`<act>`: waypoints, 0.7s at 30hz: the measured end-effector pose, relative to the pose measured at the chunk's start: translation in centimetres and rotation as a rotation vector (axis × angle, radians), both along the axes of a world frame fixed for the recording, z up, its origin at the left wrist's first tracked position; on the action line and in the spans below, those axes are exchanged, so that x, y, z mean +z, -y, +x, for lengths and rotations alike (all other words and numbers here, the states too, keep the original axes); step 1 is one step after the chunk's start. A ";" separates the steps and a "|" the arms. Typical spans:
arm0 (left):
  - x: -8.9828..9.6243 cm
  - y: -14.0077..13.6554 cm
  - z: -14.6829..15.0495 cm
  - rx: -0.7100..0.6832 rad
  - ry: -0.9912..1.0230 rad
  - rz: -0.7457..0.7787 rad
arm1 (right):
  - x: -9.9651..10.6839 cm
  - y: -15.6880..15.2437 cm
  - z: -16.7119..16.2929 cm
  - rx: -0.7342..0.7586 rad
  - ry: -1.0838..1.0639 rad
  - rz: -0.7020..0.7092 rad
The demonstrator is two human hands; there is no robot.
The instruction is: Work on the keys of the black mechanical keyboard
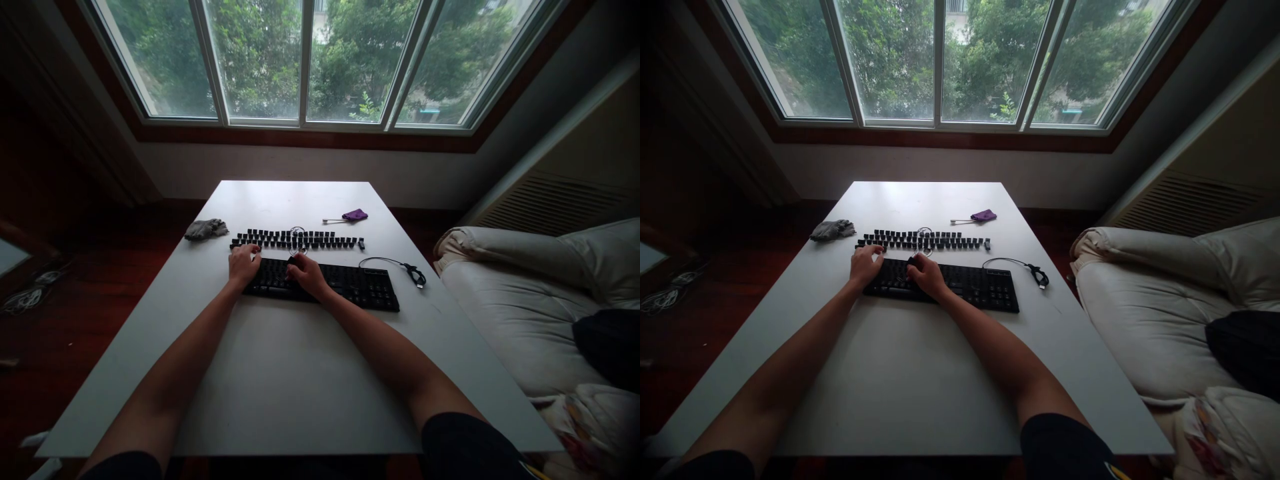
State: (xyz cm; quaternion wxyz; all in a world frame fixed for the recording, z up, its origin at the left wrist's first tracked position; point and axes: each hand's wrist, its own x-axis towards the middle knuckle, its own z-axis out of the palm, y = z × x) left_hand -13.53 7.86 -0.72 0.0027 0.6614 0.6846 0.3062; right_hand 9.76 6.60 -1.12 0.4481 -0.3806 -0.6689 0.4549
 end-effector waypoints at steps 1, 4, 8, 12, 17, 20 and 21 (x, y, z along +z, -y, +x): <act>-0.2 0.2 -0.1 -0.017 0.022 0.000 | 0.0 0.0 0.0 -0.003 0.002 0.004; -0.6 0.5 -0.3 -0.049 0.092 -0.005 | 0.2 0.1 0.1 -0.015 0.026 0.027; -1.0 0.3 -0.5 -0.042 0.171 -0.043 | 0.5 0.3 0.3 -0.022 0.061 0.046; -1.1 0.1 -0.4 -0.042 0.211 -0.074 | 0.8 0.4 0.3 -0.037 0.098 0.048; -1.2 -0.1 -0.4 -0.035 0.251 -0.114 | 0.6 0.3 0.2 -0.036 0.091 0.046; -1.3 -0.2 -0.6 -0.048 0.283 -0.116 | 0.4 0.2 0.1 -0.038 0.080 0.039; -1.3 -0.2 -0.6 -0.053 0.297 -0.117 | 0.3 0.2 0.1 -0.038 0.080 0.041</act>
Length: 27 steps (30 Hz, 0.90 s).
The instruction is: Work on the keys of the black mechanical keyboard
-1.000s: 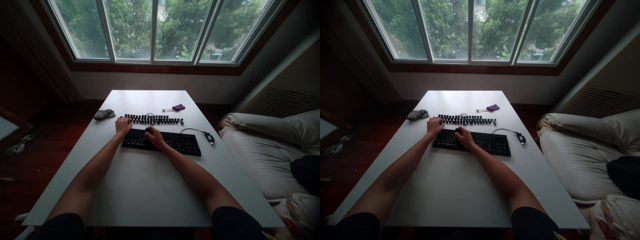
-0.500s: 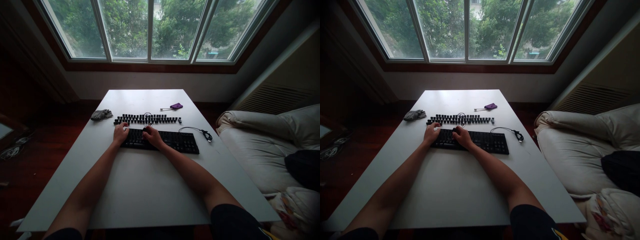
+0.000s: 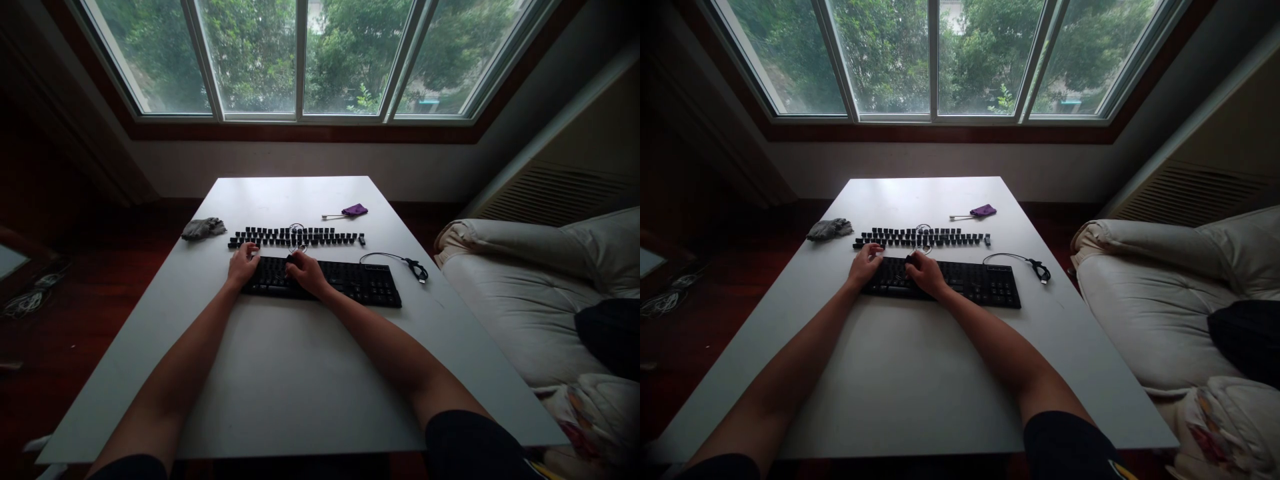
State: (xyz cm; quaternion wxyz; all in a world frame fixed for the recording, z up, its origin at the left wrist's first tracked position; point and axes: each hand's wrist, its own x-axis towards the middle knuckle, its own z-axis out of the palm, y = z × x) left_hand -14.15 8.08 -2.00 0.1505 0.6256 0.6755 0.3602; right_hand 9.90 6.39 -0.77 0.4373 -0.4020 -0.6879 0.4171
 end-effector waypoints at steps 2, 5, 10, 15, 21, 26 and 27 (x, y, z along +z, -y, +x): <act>0.0 0.0 -0.1 -0.005 0.028 -0.004 | 0.0 0.0 0.0 0.003 0.003 0.009; 0.1 0.1 -0.1 -0.002 0.060 -0.007 | 0.1 0.0 0.1 0.005 0.008 0.017; 0.4 0.3 -0.1 0.025 0.118 -0.024 | 0.2 0.1 0.1 0.007 0.005 0.005; 0.4 0.4 -0.1 0.012 0.139 0.024 | 0.2 0.1 0.1 0.019 -0.053 -0.027; 0.4 0.6 -0.2 -0.073 0.174 0.051 | 1.3 -0.6 1.1 -0.030 -0.129 -0.006; 0.5 0.8 -0.3 -0.105 0.107 0.006 | 1.5 -1.0 2.0 -0.026 -0.073 -0.001; 0.5 0.8 -0.3 -0.103 0.093 -0.003 | 1.4 -0.9 2.0 -0.024 -0.048 0.001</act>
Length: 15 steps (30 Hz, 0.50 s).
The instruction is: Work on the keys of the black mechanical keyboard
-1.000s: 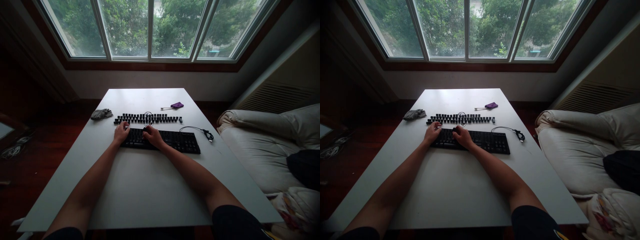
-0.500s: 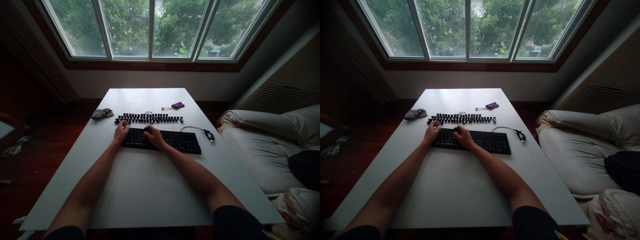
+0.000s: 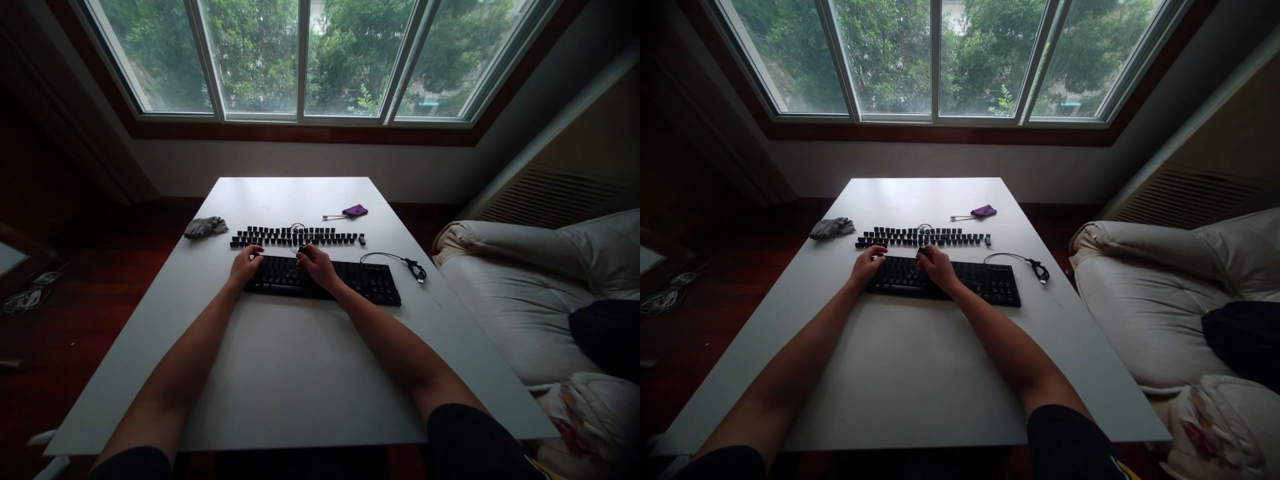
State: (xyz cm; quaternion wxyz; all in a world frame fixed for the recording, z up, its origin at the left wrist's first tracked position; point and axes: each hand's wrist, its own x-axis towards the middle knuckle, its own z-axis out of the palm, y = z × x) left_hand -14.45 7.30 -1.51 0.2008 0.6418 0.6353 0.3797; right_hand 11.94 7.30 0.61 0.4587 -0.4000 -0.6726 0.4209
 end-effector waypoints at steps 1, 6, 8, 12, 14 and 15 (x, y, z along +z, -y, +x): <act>0.0 0.0 0.0 0.002 -0.010 -0.004 | -0.1 0.1 0.0 0.004 0.024 0.003; 0.1 0.0 0.1 -0.004 -0.044 -0.006 | -0.3 0.9 -0.3 0.006 0.122 0.059; 0.1 0.0 0.1 -0.006 -0.060 -0.013 | -0.4 1.0 -0.4 -0.002 0.149 0.075; 0.1 0.0 0.1 -0.007 -0.080 -0.004 | -0.6 0.8 -0.5 0.012 0.181 0.104; 0.1 0.1 0.1 -0.014 -0.085 0.009 | -0.6 0.7 -0.5 0.033 0.187 0.103; 0.1 0.1 0.1 -0.016 -0.088 0.014 | -0.6 0.6 -0.6 0.045 0.199 0.103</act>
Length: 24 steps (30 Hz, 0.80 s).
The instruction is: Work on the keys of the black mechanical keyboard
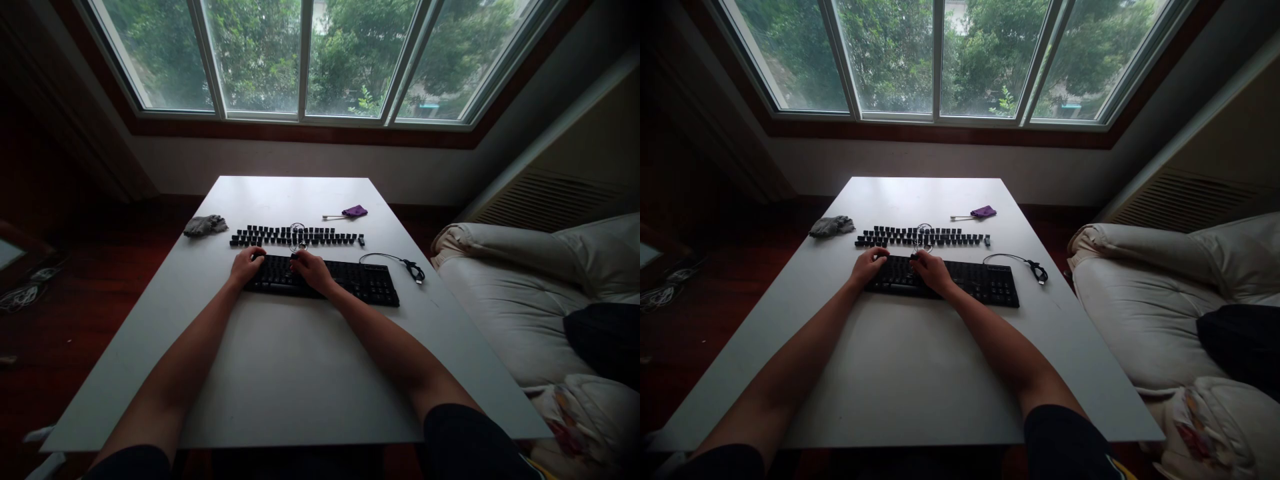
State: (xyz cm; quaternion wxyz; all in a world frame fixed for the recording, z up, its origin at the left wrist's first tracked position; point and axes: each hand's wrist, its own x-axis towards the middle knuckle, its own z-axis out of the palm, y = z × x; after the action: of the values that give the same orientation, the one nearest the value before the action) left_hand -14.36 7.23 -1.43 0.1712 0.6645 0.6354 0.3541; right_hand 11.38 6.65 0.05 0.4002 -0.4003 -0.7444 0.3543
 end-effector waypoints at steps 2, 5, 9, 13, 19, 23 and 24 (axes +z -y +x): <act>0.1 0.0 0.0 -0.003 -0.006 0.005 | 0.1 0.1 -0.1 0.016 0.050 0.026; 0.1 0.1 0.1 -0.005 -0.013 0.000 | 0.3 0.6 -0.3 0.050 0.153 0.149; 0.2 0.1 0.1 -0.011 -0.015 0.002 | 0.4 1.2 -0.5 0.095 0.232 0.284; 0.2 0.1 0.1 -0.013 -0.021 0.000 | 0.4 1.4 -0.4 0.107 0.297 0.311; 1.1 0.6 0.3 -0.032 -0.116 0.102 | 0.2 1.5 -0.2 0.090 0.217 0.294; 3.2 1.7 1.6 -0.113 -0.271 0.228 | 0.1 1.2 -0.2 0.054 0.052 0.177; 3.7 2.0 2.1 -0.162 -0.291 0.230 | 0.1 1.1 -0.2 0.029 -0.020 0.124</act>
State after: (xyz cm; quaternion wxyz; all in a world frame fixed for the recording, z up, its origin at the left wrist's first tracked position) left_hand -12.27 5.20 2.28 0.0284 0.7727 0.5534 0.3095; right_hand 11.15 5.54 0.15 0.4265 -0.3601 -0.7666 0.3173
